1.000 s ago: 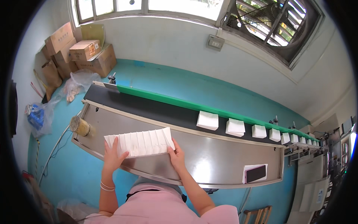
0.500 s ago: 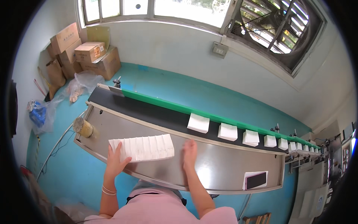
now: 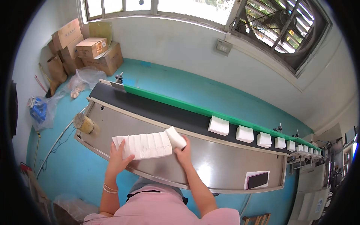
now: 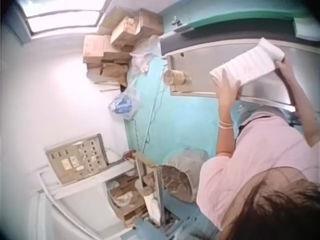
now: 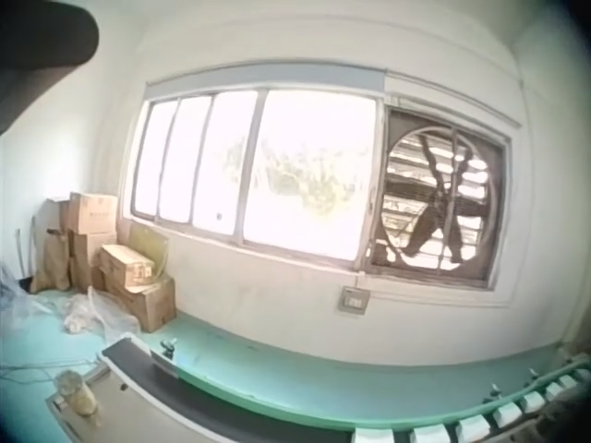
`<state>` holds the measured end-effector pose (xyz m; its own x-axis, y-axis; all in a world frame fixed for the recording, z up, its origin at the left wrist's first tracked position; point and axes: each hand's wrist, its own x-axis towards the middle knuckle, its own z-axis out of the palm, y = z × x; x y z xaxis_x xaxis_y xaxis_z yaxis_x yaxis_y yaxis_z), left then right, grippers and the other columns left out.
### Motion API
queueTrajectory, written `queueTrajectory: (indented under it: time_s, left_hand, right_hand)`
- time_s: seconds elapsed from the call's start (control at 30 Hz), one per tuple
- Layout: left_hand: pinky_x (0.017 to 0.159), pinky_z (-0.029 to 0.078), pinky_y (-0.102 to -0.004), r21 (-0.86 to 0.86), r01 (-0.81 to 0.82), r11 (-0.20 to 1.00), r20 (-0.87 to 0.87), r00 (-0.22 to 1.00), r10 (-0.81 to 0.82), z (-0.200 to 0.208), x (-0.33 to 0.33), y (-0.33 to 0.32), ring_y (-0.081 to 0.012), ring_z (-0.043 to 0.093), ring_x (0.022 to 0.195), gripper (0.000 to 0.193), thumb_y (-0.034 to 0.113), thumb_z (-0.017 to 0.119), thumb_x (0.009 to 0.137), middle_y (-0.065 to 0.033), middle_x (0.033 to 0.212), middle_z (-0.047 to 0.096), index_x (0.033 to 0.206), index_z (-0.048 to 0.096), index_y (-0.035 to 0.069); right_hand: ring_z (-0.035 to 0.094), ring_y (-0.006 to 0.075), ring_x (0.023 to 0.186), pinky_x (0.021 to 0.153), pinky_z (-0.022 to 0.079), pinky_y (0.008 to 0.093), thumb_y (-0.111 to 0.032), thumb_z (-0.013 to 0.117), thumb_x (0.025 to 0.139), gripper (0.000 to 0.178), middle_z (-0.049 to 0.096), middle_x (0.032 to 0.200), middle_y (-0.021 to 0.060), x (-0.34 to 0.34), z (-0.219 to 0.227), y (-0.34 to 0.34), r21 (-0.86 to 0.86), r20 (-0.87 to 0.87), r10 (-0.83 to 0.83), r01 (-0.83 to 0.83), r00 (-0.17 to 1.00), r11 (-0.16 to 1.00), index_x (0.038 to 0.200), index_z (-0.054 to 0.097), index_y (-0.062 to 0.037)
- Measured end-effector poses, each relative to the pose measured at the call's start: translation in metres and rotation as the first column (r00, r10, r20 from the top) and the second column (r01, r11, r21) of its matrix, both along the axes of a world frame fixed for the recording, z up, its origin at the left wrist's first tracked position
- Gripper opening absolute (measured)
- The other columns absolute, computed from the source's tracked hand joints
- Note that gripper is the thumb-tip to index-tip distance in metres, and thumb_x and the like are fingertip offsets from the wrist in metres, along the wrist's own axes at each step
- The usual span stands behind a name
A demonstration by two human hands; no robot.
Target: Manually placing individual folded paper products from a large stack onto a moving conveyor belt for packaging.
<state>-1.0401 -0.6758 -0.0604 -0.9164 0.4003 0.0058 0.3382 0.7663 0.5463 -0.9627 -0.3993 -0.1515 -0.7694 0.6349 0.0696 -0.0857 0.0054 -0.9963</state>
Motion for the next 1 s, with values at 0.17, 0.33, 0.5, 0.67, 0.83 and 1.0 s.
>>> queueTrajectory:
  time_s: [0.17,0.33,0.5,0.67,0.83,1.0]
  left_hand:
    - [0.103,0.031,-0.0474,0.018,0.022,1.000,-0.036,0.999,-0.021,-0.002,-0.001,0.000,-0.0490,0.031,0.125,0.076,0.033,0.071,0.075,-0.0342,0.138,0.023,0.137,0.037,0.006]
    - [0.103,0.031,-0.0475,0.043,0.024,0.999,0.007,1.000,-0.025,0.005,0.006,-0.009,-0.0483,0.029,0.126,0.076,0.031,0.072,0.075,-0.0342,0.138,0.021,0.137,0.036,0.006]
    - [0.102,0.031,-0.0488,0.107,0.036,0.994,0.062,0.997,-0.043,0.007,0.005,0.003,-0.0491,0.029,0.126,0.075,0.033,0.073,0.074,-0.0348,0.138,0.023,0.135,0.039,0.005]
    - [0.102,0.033,-0.0461,0.048,0.065,0.997,0.008,0.998,-0.066,0.006,0.002,0.003,-0.0462,0.034,0.124,0.076,0.029,0.073,0.074,-0.0307,0.140,0.023,0.137,0.037,0.006]
    - [0.102,0.032,-0.0463,0.038,0.038,0.999,0.077,0.996,-0.041,0.012,0.008,0.001,-0.0472,0.032,0.125,0.076,0.031,0.073,0.074,-0.0308,0.141,0.020,0.137,0.036,0.007]
    - [0.102,0.032,-0.0462,0.061,0.056,0.997,0.057,0.997,-0.060,0.007,0.012,-0.005,-0.0468,0.032,0.126,0.077,0.030,0.073,0.074,-0.0304,0.141,0.020,0.138,0.036,0.007]
  right_hand:
    - [0.055,0.0190,0.099,0.083,0.047,0.0307,-0.006,0.057,0.083,0.041,0.054,0.114,0.0088,-0.052,0.022,0.096,-0.476,-0.057,-0.249,0.193,0.967,0.858,0.123,0.046,-0.0028]
    - [0.053,0.0153,0.100,0.084,0.045,0.0266,-0.013,0.059,0.087,0.047,0.052,0.116,0.0059,-0.004,-0.018,0.033,-0.318,0.030,-0.316,0.309,0.948,0.896,0.129,0.040,-0.0042]
    - [0.052,0.0140,0.108,0.091,0.042,0.0259,-0.008,0.057,0.088,0.053,0.055,0.121,0.0070,0.016,0.033,-0.053,-0.131,0.124,0.091,-0.075,0.988,0.989,0.137,0.038,-0.0036]
    - [0.054,0.0139,0.105,0.092,0.042,0.0276,-0.001,0.054,0.086,0.052,0.059,0.118,0.0087,0.014,0.028,-0.035,-0.513,0.037,0.114,-0.079,0.993,0.855,0.136,0.042,-0.0039]
    - [0.053,0.0168,0.108,0.092,0.043,0.0289,0.005,0.051,0.079,0.052,0.055,0.120,0.0110,0.012,0.019,-0.026,0.150,0.099,0.090,-0.104,0.991,0.983,0.130,0.043,-0.0028]
    - [0.055,0.0188,0.105,0.090,0.044,0.0302,0.000,0.056,0.081,0.048,0.055,0.116,0.0104,-0.046,0.007,0.068,-0.386,-0.123,-0.136,0.079,0.983,0.919,0.127,0.041,0.0007]
